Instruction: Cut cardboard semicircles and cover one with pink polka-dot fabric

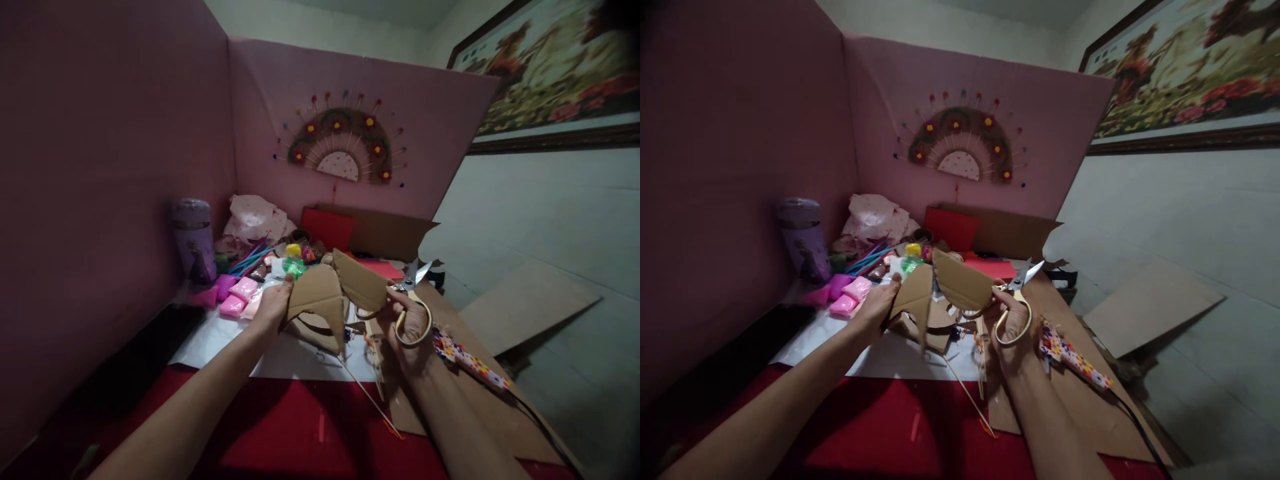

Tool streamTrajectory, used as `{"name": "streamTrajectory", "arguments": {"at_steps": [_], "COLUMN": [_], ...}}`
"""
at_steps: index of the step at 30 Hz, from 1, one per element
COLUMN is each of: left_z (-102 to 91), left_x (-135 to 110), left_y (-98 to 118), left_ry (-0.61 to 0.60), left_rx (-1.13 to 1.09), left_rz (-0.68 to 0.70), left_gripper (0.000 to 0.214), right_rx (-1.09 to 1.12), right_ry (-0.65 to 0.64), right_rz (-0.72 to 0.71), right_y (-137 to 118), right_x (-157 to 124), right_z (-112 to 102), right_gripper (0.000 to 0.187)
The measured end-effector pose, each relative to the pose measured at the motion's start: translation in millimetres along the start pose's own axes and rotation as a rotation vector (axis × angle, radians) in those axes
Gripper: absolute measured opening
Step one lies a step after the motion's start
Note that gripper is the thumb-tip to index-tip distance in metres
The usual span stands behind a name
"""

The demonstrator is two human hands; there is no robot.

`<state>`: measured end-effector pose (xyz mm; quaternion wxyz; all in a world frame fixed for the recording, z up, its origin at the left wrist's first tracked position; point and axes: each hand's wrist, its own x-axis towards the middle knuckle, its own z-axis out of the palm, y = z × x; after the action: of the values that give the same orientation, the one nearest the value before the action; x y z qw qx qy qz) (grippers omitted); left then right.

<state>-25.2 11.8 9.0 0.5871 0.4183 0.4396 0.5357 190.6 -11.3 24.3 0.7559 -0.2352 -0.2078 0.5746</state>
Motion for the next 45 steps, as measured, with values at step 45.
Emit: {"name": "streamTrajectory", "arguments": {"at_steps": [45], "left_z": [10.7], "left_x": [-16.9], "left_y": [8.4], "left_ry": [-0.23], "left_rx": [0.074], "left_rz": [-0.182], "left_gripper": [0.05], "right_rx": [-0.632], "right_ry": [-0.024], "right_rz": [-0.317], "right_y": [20.8], "right_x": [-5.3], "right_z": [-8.5], "right_gripper": [0.029]}}
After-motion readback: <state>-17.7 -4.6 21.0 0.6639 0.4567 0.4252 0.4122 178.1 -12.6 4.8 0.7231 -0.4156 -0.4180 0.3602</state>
